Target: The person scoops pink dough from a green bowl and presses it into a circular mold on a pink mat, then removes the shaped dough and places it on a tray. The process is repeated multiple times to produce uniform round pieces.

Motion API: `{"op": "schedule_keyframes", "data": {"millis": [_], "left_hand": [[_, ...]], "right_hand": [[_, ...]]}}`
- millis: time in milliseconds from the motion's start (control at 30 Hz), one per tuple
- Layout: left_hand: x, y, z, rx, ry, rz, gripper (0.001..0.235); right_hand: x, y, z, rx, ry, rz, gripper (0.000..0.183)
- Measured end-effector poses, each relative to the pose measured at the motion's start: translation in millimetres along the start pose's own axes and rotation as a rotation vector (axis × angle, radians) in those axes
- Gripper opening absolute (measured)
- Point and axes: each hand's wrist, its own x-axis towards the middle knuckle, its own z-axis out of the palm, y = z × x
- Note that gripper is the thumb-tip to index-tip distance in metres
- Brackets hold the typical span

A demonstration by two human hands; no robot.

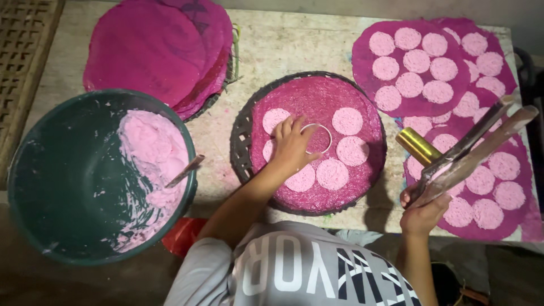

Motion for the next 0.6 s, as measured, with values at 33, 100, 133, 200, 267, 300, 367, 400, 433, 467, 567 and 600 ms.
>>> {"op": "schedule_keyframes", "data": {"millis": [33, 100, 133, 200, 267, 300, 367, 400, 433, 467, 567, 600], "left_hand": [[-4, -1, 2, 0.053, 0.017, 0.046, 0.065], [-17, -2, 1, 0.138, -0.030, 0.091, 0.043], [-24, -1, -2, 0.172, -0.089, 0.090, 0.039], [-38, 5, -19, 0.149, -0.165, 0.097, 0.050], [-54, 14, -50, 0.038, -0.192, 0.106, 0.078], [-69, 20, -70, -0.018, -0.122, 0.177, 0.084], [-91, 29, -112, 0.005, 0.059, 0.284, 0.084], [-101, 31, -132, 0.079, 0.158, 0.318, 0.078], [-109, 31, -151, 0.156, 0.255, 0.352, 0.071], [-112, 25, -168, 0.060, 0.215, 0.359, 0.063], [-122, -7, -205, -0.219, 0.073, 0.372, 0.044], [-135, -16, -211, -0.283, -0.025, 0.361, 0.042]], "right_hand": [[1, 2, 1, 0.009, -0.005, 0.002, 0.073], [6, 6, 4, -0.013, -0.041, -0.014, 0.076], [2, 5, 4, -0.024, -0.062, -0.023, 0.077], [-2, -2, 9, 0.036, -0.105, -0.033, 0.075], [2, -18, 28, -0.008, -0.179, -0.014, 0.066], [2, -32, 41, -0.084, -0.227, 0.010, 0.059], [5, -66, 73, -0.235, -0.467, -0.122, 0.053], [5, -86, 91, -0.311, -0.655, -0.269, 0.052], [4, -103, 112, -0.343, -0.832, -0.373, 0.056], [2, -119, 135, -0.370, -1.014, -0.475, 0.062], [-5, -171, 195, -0.599, -1.107, -0.880, 0.063], [-5, -190, 216, -0.545, -1.200, -0.968, 0.063]]}}
